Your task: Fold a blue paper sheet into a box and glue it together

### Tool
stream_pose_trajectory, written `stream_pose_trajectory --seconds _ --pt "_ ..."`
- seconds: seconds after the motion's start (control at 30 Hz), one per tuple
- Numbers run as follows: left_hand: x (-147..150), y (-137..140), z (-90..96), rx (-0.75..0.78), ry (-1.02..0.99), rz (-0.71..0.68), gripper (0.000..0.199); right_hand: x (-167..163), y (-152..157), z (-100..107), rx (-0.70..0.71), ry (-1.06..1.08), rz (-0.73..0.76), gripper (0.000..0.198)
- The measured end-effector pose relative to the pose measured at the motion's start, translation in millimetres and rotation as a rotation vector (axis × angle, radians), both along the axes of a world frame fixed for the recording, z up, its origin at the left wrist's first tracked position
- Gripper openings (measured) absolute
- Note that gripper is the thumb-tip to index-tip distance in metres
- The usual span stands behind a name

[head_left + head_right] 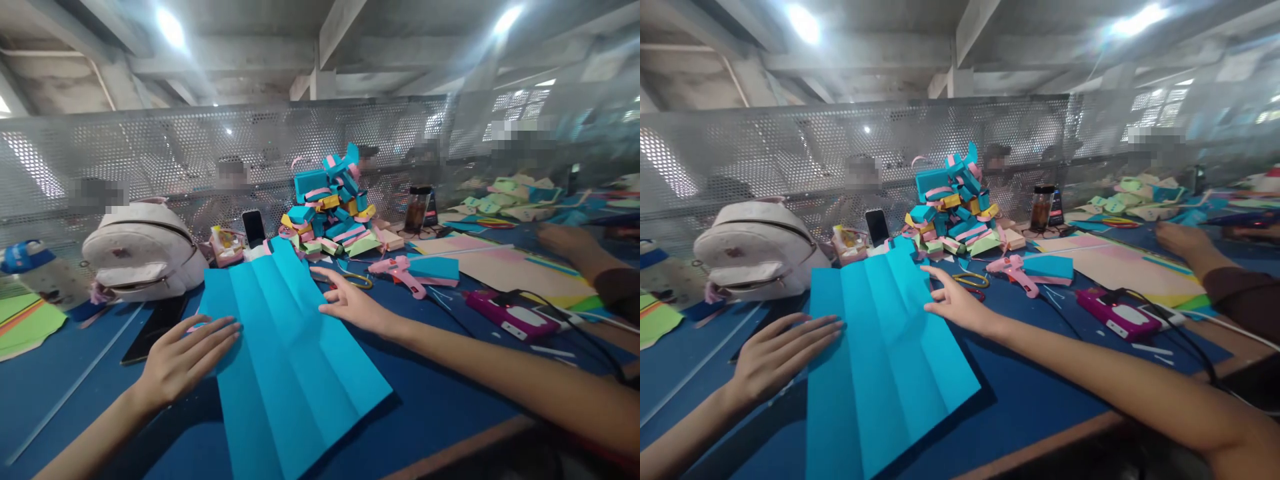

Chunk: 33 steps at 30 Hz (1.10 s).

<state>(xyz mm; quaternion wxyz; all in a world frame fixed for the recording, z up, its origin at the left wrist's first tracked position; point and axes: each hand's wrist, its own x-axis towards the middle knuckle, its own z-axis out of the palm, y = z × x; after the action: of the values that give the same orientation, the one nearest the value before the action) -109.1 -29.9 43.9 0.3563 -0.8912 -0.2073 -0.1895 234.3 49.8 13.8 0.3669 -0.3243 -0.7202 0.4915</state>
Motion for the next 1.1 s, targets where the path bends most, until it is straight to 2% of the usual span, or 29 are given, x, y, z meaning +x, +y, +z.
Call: stream_pose_trajectory --seconds 0.07,0.2,0.27,0.37,0.5,0.67,0.77,0.93,1.1 --pt "-2 5 -4.3 -0.024 0.018 0.001 0.034 5 -3 -1 0.03 -0.018 0.005 0.076" --pt "-1 12 -12.6 -0.061 0.067 -0.02 0.03 12 -9 -1 0.058 -0.157 0.132 0.031" --pt "4 13 -16.1 -0.048 0.102 -0.048 0.03 14 -12 -1 0.078 -0.239 0.156 0.028" --pt "10 15 -20.6 -0.045 0.138 -0.049 0.032 16 -13 -2 0.153 -0.32 0.175 0.034" --pt "11 18 -25.5 -0.11 0.171 -0.031 0.034 18 -12 -8 0.471 -0.445 0.187 0.037" --pt "11 16 -33.3 -0.226 0.175 0.007 0.037 20 -13 -14 0.832 -0.686 0.077 0.028" --pt "15 13 -36.6 -0.269 0.16 0.042 0.04 19 -14 -13 0.987 -0.728 0.113 0.027" --pt "21 9 -33.9 -0.284 0.172 0.052 0.037 16 -13 -17 0.981 -0.661 0.293 0.034" --pt "17 7 -31.6 -0.308 0.131 0.029 0.037 17 -7 -19 0.97 -0.57 0.336 0.037"
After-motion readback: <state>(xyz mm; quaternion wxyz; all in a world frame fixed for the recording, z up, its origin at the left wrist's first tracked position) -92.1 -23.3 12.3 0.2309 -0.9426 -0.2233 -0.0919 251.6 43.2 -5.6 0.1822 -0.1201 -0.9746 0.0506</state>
